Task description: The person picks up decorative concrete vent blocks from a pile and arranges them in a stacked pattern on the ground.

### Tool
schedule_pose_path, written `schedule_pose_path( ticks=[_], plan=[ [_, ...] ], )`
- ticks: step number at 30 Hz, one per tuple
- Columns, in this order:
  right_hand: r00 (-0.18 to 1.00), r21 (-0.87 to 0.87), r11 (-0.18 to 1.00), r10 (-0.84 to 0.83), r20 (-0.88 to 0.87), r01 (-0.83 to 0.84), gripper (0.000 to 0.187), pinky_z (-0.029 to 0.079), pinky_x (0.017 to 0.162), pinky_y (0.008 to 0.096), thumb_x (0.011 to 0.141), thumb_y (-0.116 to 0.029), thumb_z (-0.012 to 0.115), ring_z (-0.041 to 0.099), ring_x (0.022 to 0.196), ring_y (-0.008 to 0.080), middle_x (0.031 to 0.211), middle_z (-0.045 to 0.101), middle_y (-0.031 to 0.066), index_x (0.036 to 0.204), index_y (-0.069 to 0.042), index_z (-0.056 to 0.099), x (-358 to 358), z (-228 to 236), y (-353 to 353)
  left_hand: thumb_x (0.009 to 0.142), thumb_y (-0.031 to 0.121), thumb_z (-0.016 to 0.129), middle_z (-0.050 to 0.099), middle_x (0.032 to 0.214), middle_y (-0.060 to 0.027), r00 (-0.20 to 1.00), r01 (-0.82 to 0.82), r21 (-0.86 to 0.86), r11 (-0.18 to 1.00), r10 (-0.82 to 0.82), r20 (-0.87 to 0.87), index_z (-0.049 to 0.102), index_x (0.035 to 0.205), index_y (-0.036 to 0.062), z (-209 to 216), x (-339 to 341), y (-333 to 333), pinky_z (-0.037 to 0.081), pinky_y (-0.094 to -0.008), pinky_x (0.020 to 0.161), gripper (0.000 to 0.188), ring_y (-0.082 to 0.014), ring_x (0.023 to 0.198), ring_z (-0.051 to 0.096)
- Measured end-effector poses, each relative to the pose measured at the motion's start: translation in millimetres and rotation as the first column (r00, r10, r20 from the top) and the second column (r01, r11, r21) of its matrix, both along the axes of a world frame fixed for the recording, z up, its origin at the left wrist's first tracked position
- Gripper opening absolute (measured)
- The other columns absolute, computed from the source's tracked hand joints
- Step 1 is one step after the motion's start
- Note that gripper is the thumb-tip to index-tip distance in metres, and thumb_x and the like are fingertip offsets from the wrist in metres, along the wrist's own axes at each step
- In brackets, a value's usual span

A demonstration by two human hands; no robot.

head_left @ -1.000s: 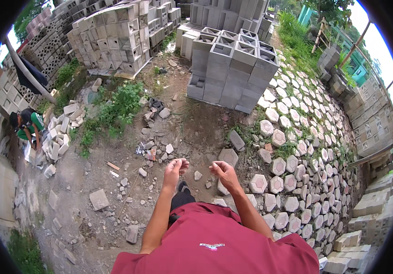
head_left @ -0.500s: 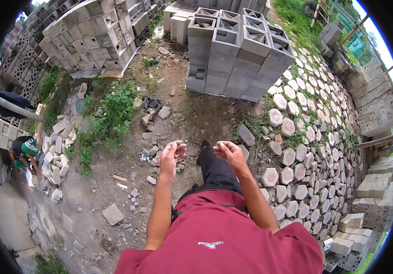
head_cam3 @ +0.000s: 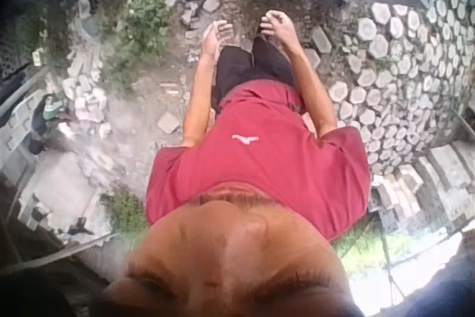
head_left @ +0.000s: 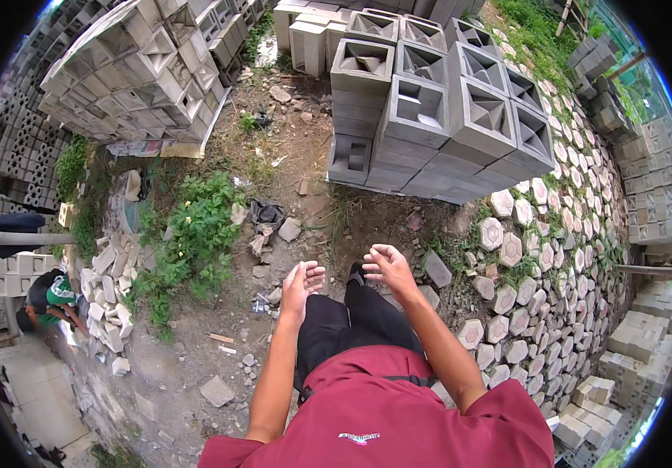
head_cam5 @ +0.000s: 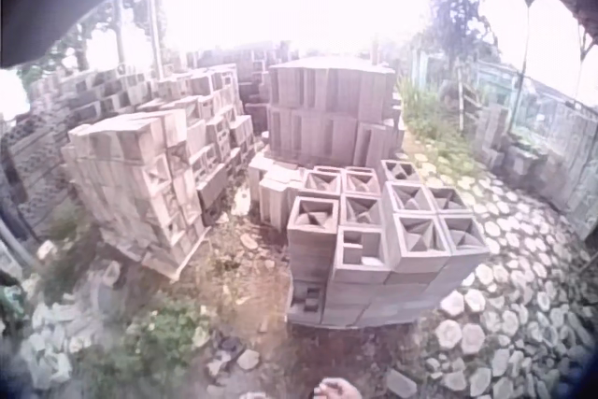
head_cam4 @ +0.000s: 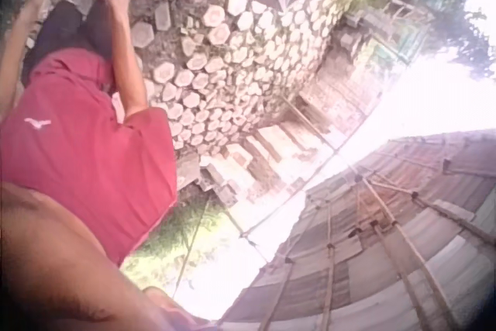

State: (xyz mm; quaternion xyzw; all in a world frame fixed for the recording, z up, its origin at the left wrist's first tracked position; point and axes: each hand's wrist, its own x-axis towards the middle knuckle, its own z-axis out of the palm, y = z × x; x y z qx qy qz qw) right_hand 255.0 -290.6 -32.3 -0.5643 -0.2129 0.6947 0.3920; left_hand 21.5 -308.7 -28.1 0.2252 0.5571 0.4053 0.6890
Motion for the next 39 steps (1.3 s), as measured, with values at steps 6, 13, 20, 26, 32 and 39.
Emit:
schedule_pose_path(
  ticks=[6, 13, 20, 26, 32, 39],
  plan=[
    [0.972, 0.050, 0.993, 0.098, 0.212, -0.111, 0.059, 0.051, 0.070, 0.0307, 0.087, -0.031, 0.061, 0.061, 0.086, 0.0170, 0.103, 0.058, 0.0126, 0.129, 0.002, 0.035, -29, -41, 112, 0.096, 0.044, 0.035, 0.061, 0.107, -0.0141, 0.998, -0.048, -0.122, 0.991, 0.043, -0.042, 0.051, 0.116, -0.0001, -26, -2, 114, 0.046, -0.0359, 0.084, 0.051, -0.0219, 0.099, 0.058],
    [0.969, -0.167, 0.986, 0.035, 0.243, 0.007, 0.085, 0.050, 0.080, 0.0387, 0.084, -0.035, 0.064, 0.058, 0.100, 0.0287, 0.125, 0.045, 0.0242, 0.141, -0.001, 0.011, -61, -101, 192, 0.093, 0.055, 0.031, 0.057, 0.117, -0.0114, 0.983, 0.135, -0.346, 0.929, -0.169, -0.071, 0.050, 0.121, 0.0038, -118, 1, 217, 0.040, -0.0421, 0.091, 0.061, -0.0217, 0.108, 0.052],
    [0.963, -0.467, 0.845, -0.197, 0.182, 0.261, 0.083, 0.051, 0.082, 0.0483, 0.085, -0.042, 0.062, 0.045, 0.118, 0.0372, 0.135, 0.035, 0.0244, 0.141, -0.003, 0.015, -45, -290, 306, 0.090, 0.047, 0.046, 0.059, 0.108, -0.0253, 0.705, 0.401, -0.382, 0.833, -0.547, -0.451, 0.051, 0.112, -0.0094, -332, 6, 352, 0.039, -0.0390, 0.094, 0.061, -0.0333, 0.110, 0.054],
    [0.901, -0.453, 0.780, -0.400, 0.170, 0.432, 0.080, 0.053, 0.082, 0.0529, 0.085, -0.039, 0.061, 0.048, 0.113, 0.0436, 0.135, 0.034, 0.0234, 0.137, 0.002, 0.017, -29, -505, 405, 0.085, 0.032, 0.057, 0.043, 0.124, -0.0326, 0.610, 0.363, -0.098, 0.927, -0.316, -0.727, 0.041, 0.119, -0.0087, -487, 86, 468, 0.037, -0.0444, 0.095, 0.055, -0.0446, 0.116, 0.042],
    [0.702, -0.488, 0.605, -0.711, 0.022, 0.629, 0.057, 0.043, 0.091, 0.0580, 0.090, -0.027, 0.055, 0.047, 0.113, 0.0434, 0.129, 0.038, 0.0212, 0.134, -0.004, 0.026, -34, -597, 417, 0.083, 0.022, 0.058, 0.058, 0.103, -0.0293, 0.472, 0.288, -0.173, 0.942, -0.297, -0.830, 0.046, 0.115, 0.0010, -560, 103, 498, 0.043, -0.0481, 0.083, 0.040, -0.0460, 0.098, 0.055],
    [0.532, -0.466, 0.478, -0.846, -0.018, 0.745, 0.058, 0.053, 0.080, 0.0601, 0.082, -0.005, 0.061, 0.050, 0.108, 0.0424, 0.126, 0.040, 0.0218, 0.129, -0.001, 0.028, -37, -607, 418, 0.078, 0.015, 0.059, 0.062, 0.093, -0.0271, 0.584, 0.402, -0.014, 0.916, -0.268, -0.766, 0.052, 0.115, 0.0047, -577, 80, 505, 0.046, -0.0471, 0.081, 0.039, -0.0428, 0.092, 0.059]
  ],
)
